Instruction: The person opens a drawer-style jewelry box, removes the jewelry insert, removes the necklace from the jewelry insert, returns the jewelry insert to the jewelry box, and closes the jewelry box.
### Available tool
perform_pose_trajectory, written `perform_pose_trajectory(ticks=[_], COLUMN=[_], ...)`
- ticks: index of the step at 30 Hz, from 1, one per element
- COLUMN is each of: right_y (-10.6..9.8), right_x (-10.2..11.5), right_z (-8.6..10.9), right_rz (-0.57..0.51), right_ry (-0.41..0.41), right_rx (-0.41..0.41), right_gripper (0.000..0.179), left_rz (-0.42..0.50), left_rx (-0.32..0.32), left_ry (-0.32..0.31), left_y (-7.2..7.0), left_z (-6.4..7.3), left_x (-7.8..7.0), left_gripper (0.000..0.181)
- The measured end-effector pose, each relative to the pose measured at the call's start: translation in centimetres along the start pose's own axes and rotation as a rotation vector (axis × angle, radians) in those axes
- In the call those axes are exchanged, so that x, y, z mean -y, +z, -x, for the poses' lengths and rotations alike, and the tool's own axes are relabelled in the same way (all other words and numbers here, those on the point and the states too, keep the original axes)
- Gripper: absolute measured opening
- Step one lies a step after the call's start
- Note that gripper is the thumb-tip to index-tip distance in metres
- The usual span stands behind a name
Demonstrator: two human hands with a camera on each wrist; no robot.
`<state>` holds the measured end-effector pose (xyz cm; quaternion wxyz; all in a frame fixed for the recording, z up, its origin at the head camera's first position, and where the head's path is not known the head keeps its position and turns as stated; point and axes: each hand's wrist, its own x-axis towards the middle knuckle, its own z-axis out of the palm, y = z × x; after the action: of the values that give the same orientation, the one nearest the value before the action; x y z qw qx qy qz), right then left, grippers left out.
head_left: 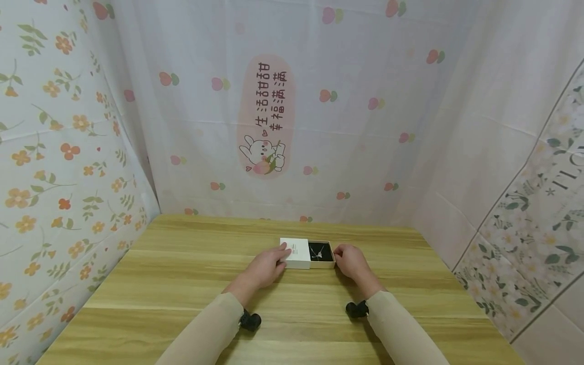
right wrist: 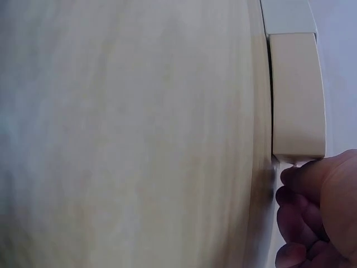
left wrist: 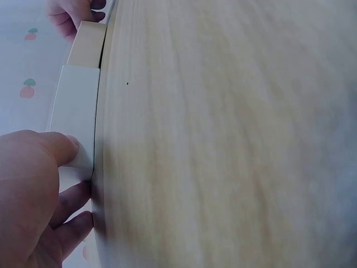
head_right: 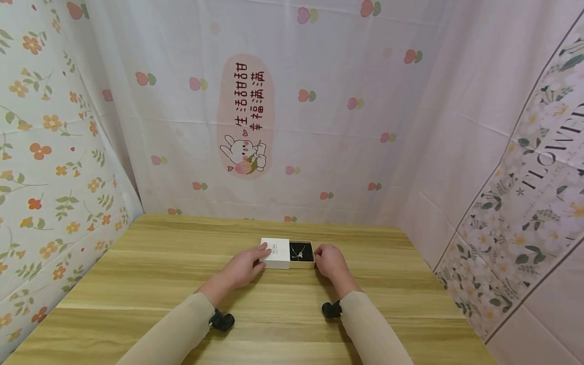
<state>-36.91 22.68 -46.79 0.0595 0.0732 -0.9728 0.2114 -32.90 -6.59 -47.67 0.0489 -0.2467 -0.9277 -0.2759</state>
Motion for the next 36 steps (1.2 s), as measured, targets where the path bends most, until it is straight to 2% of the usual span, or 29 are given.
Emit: perform_pose_trajectory(ticks=[9,13,16,21,27,36], right_y=[-0.6,-0.9,-0.9,-0.6,-0.1,-0.1], right_x=[0.1,0.7,1.3,2.2,2.8,3.4], right_z=[-0.5,-0.7,-0.7,-0.5,-0.3,-0.2], right_rz=[-0.054,-0.082,-0.033,0.106,0.23,0.338], right_ry=[0.019,0.006,-0.022,-0.037,-0.039,-0.052], right_rx=[-0.01,-0.036,-0.043,-0.021,0.004,0.01], right_gripper=[0.034,0.035,0.029,0.025,0.03,0.034], left_rz=[0.013,0.017,0.012,-0.001,0.013,0.019], left_rx=[0.01,0.006,-0.002,-0.019,-0.012,-0.012], left_ry=[-0.006,-0.002,0.016,0.044,0.031,0.024], left_y=[-0.2,-0.3,-0.2,0.0,0.0,-0.1], left_z=[-0.1,-0.1,0.0,0.0,0.1,0.0], left_x=[0.0,0.0,0.0,0.1,0.1,0.2], left_gripper=[0.047,0.047,0.046,0.045,0.045,0.046])
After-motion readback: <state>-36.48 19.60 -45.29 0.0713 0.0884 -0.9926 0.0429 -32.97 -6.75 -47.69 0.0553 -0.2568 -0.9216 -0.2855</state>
